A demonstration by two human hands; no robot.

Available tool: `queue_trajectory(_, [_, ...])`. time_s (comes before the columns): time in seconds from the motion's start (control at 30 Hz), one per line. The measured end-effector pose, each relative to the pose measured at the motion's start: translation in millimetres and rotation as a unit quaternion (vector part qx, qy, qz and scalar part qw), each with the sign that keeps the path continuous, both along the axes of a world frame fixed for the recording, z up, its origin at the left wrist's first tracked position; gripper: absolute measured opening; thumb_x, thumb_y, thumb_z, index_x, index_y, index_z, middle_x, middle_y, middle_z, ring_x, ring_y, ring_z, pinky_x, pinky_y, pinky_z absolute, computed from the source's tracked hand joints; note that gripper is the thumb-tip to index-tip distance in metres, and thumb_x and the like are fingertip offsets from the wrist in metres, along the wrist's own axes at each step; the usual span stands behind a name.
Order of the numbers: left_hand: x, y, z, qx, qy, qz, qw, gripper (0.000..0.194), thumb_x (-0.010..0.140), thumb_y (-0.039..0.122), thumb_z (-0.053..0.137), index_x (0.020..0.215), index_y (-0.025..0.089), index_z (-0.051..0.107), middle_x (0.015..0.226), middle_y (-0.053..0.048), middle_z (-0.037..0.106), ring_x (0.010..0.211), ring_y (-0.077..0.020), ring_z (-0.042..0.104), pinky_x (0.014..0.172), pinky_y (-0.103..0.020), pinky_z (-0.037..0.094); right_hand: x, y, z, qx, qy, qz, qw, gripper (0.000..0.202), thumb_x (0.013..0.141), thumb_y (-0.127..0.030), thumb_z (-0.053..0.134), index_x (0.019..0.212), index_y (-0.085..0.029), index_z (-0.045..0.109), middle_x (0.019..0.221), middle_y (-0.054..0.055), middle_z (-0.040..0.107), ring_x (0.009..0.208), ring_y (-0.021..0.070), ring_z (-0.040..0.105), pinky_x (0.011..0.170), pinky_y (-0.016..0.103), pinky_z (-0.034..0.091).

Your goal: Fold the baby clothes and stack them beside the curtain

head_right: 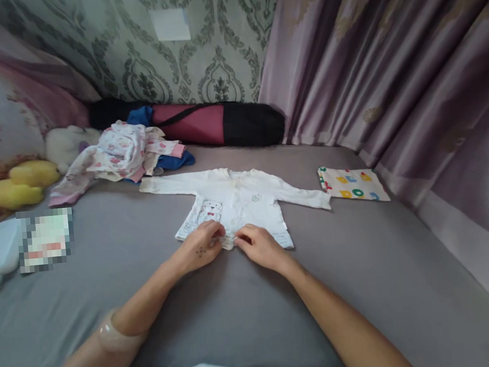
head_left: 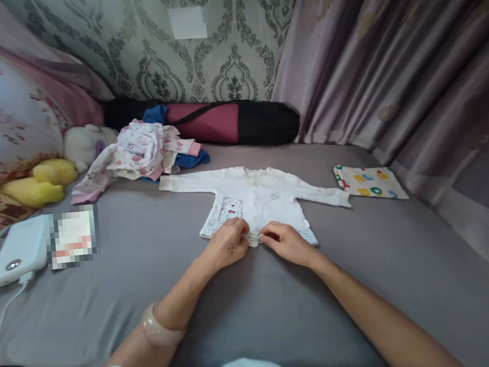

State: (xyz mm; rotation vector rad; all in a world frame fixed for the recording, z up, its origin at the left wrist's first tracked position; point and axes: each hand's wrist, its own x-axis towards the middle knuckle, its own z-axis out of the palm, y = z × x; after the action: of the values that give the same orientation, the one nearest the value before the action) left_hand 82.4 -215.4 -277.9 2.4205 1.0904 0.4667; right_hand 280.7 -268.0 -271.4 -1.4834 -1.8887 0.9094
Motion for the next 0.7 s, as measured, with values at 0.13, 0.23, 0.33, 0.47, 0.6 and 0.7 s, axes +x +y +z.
queue_trajectory(0.13, [-3.7,-4.1,0.2,-0.012,-0.025,-0.027,0.999,0.016,0.075,0.023,0.061,0.09,0.019,0.056,0.088,-0.005,0.058,0.086,-0.0209,0.053,0.075,-0.032,0.045,10.8,8.1,-2.0,-0.134,0.194,-0.129,0.963,0.031,0.081,-0.048,0.059,0.086,-0.018,0.061,0.064,-0.004,0.053,0.055,0.0098,0.047,0.055,0.023,0.037])
queue_trajectory(0.23, [-2.1,-6.5,1.1,0.021,-0.027,-0.055,0.998,0.021,0.078,0.032,0.066,0.092,0.019,0.059,0.095,-0.006,0.059,0.091,-0.0219,0.053,0.08,-0.033,0.044,9.5,9.0,3.6,-0.154,0.245,-0.166,0.943,0.04,0.073,-0.055,0.064,0.085,-0.017,0.06,0.062,-0.005,0.05,0.052,0.0082,0.044,0.051,0.022,0.035])
queue_trajectory(0.33, [2.9,-9.3,2.2,0.064,0.006,-0.062,0.996,0.013,0.086,0.03,0.059,0.088,0.019,0.063,0.092,-0.006,0.061,0.089,-0.0213,0.054,0.081,-0.033,0.044,4.3,7.5,11.9,-0.134,0.234,-0.139,0.953,0.038,0.074,-0.054,0.064,0.084,-0.017,0.062,0.065,-0.005,0.052,0.054,0.0079,0.044,0.052,0.022,0.036])
queue_trajectory(0.47, [7.3,-12.7,5.2,0.105,0.013,-0.056,0.993,0.024,0.094,0.027,0.045,0.084,0.018,0.065,0.082,-0.006,0.062,0.081,-0.0189,0.055,0.078,-0.032,0.044,0.9,7.7,17.6,-0.083,0.173,-0.105,0.976,0.03,0.081,-0.047,0.059,0.086,-0.018,0.063,0.07,-0.003,0.057,0.058,0.0092,0.047,0.055,0.022,0.037])
queue_trajectory(0.6, [4.7,-14.7,9.3,0.093,0.006,-0.078,0.993,0.021,0.09,0.025,0.05,0.078,0.019,0.065,0.077,-0.004,0.063,0.077,-0.0182,0.057,0.074,-0.031,0.045,-1.3,8.4,12.7,-0.027,0.103,-0.088,0.99,0.023,0.086,-0.039,0.055,0.088,-0.018,0.066,0.078,0.0,0.064,0.069,0.0125,0.056,0.064,0.024,0.042])
queue_trajectory(0.7, [1.1,-13.6,11.7,0.066,-0.019,-0.032,0.997,0.012,0.081,0.017,0.052,0.077,0.019,0.064,0.076,-0.004,0.062,0.078,-0.0191,0.058,0.073,-0.031,0.047,-7.1,3.6,8.0,-0.003,0.059,-0.046,0.997,0.021,0.089,-0.032,0.051,0.092,-0.019,0.068,0.087,0.002,0.069,0.08,0.0145,0.06,0.073,0.025,0.044])
